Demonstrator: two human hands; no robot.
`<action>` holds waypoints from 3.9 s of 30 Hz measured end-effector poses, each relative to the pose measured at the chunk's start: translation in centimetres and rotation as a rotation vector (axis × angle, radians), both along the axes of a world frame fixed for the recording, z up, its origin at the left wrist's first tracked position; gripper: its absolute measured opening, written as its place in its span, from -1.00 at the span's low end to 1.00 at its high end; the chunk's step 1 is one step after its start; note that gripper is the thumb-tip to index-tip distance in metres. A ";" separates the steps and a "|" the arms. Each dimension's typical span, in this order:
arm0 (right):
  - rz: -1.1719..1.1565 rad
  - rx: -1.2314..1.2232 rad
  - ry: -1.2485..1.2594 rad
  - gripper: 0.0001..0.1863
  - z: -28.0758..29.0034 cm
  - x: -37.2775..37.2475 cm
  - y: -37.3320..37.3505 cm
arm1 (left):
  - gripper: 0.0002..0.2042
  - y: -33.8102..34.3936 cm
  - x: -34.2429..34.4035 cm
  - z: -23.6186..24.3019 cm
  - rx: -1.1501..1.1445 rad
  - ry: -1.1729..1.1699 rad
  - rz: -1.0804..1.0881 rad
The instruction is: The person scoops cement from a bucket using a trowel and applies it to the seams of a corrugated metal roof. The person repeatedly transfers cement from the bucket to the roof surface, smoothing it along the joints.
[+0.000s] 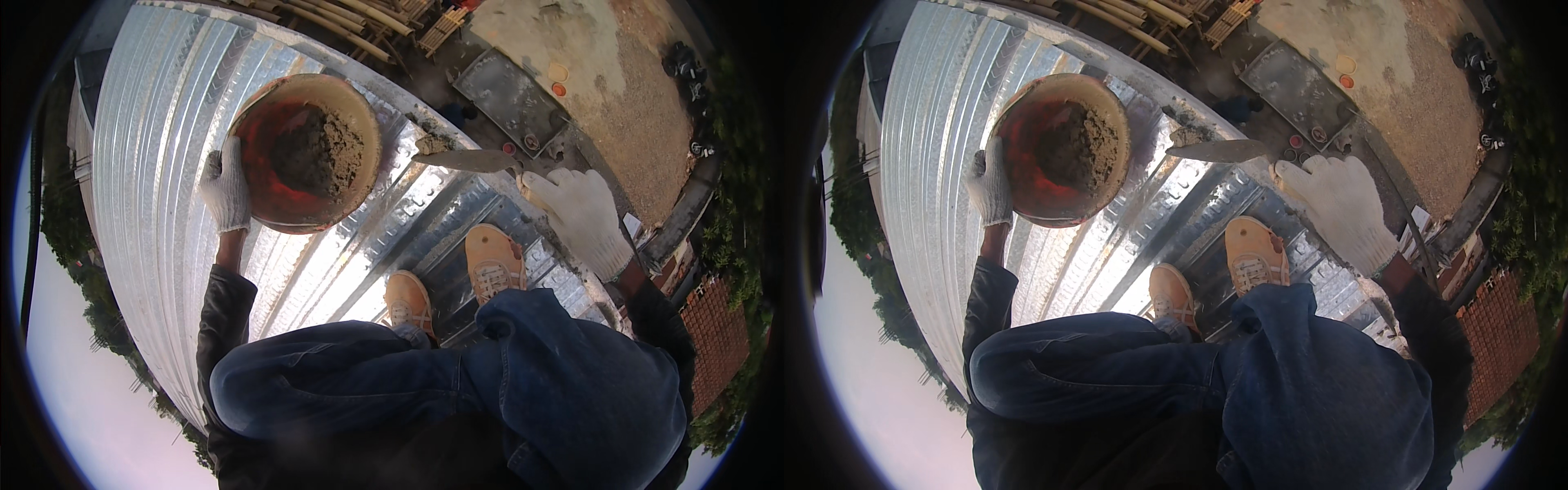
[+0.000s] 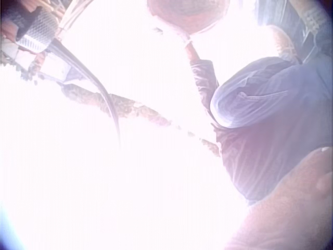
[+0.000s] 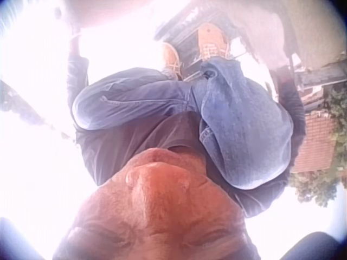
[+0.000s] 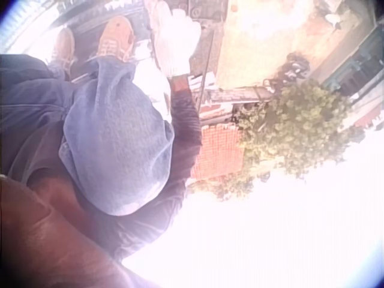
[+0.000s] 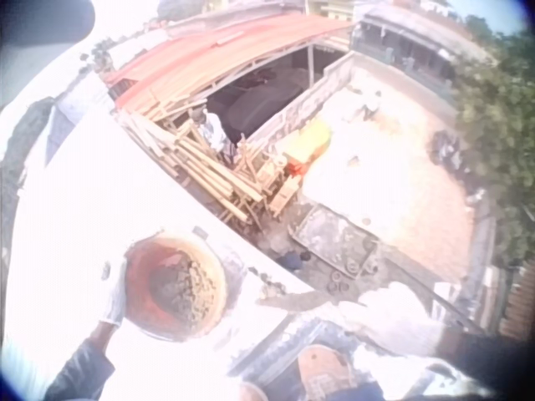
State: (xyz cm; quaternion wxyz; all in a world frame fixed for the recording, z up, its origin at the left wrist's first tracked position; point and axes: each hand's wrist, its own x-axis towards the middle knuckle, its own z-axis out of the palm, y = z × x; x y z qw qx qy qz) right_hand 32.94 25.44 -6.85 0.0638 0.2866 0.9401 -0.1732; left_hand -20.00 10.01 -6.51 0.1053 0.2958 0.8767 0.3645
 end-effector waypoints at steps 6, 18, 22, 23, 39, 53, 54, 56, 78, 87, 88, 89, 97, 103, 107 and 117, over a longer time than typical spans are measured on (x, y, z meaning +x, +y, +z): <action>-0.092 -0.096 0.072 -0.41 -1.1 -0.1 -0.8 | -0.58 0.1 0.2 -0.2 0.011 -0.002 0.006; -0.394 -0.131 0.312 -0.39 -5.5 -2.7 -1.8 | -0.59 0.2 0.6 -0.2 0.002 0.003 0.002; -0.355 -0.145 0.256 -0.38 -7.3 -5.0 -4.1 | -0.60 -0.3 -0.3 -0.3 0.025 -0.013 -0.002; -0.364 -0.157 0.197 -0.37 -6.7 -5.7 -5.2 | -0.60 -0.4 -0.4 -0.5 0.037 -0.037 -0.009; -0.238 -0.360 0.173 -0.62 -4.0 -1.4 -6.4 | -0.57 4.1 0.0 1.8 -0.148 -0.027 -0.235; -0.360 -0.321 0.213 -0.51 -2.0 3.6 -4.0 | -0.65 5.7 5.3 3.8 -0.212 0.185 -0.266; -0.389 -0.252 0.295 -0.50 -2.8 3.8 -4.4 | -0.66 6.1 5.7 3.8 -0.217 0.191 -0.276; -0.299 -0.270 0.168 -0.46 -3.4 1.9 -2.1 | -0.67 6.6 6.4 4.1 -0.225 0.209 -0.294; -0.100 -0.361 -0.045 -0.67 -1.6 6.3 -2.7 | -0.66 6.3 5.1 3.9 -0.192 0.138 -0.316; -0.250 -0.529 0.093 -0.52 4.6 2.8 -1.9 | -0.57 6.4 6.5 4.2 -0.176 0.208 -0.330; -0.231 -0.604 0.138 -0.51 3.9 1.6 -1.6 | -0.54 6.3 6.8 4.2 -0.185 0.220 -0.351; -0.167 -0.607 0.199 -0.46 2.8 0.6 -1.5 | -0.55 6.3 7.4 4.5 -0.208 0.233 -0.356; 0.284 -0.083 -0.032 -0.67 3.0 -17.6 3.3 | -0.47 6.9 8.8 5.5 -0.307 0.312 -0.354; 0.401 -0.249 -0.155 -0.72 4.8 -19.9 5.1 | -0.51 6.4 8.5 4.4 -0.177 0.222 -0.333; 0.451 -0.321 -0.161 -0.70 4.2 -20.2 6.2 | -0.56 5.5 8.4 4.1 -0.113 0.159 -0.274; 0.527 -0.494 -0.333 -0.67 5.6 -21.5 6.6 | -0.60 5.2 8.0 3.1 -0.012 0.094 -0.243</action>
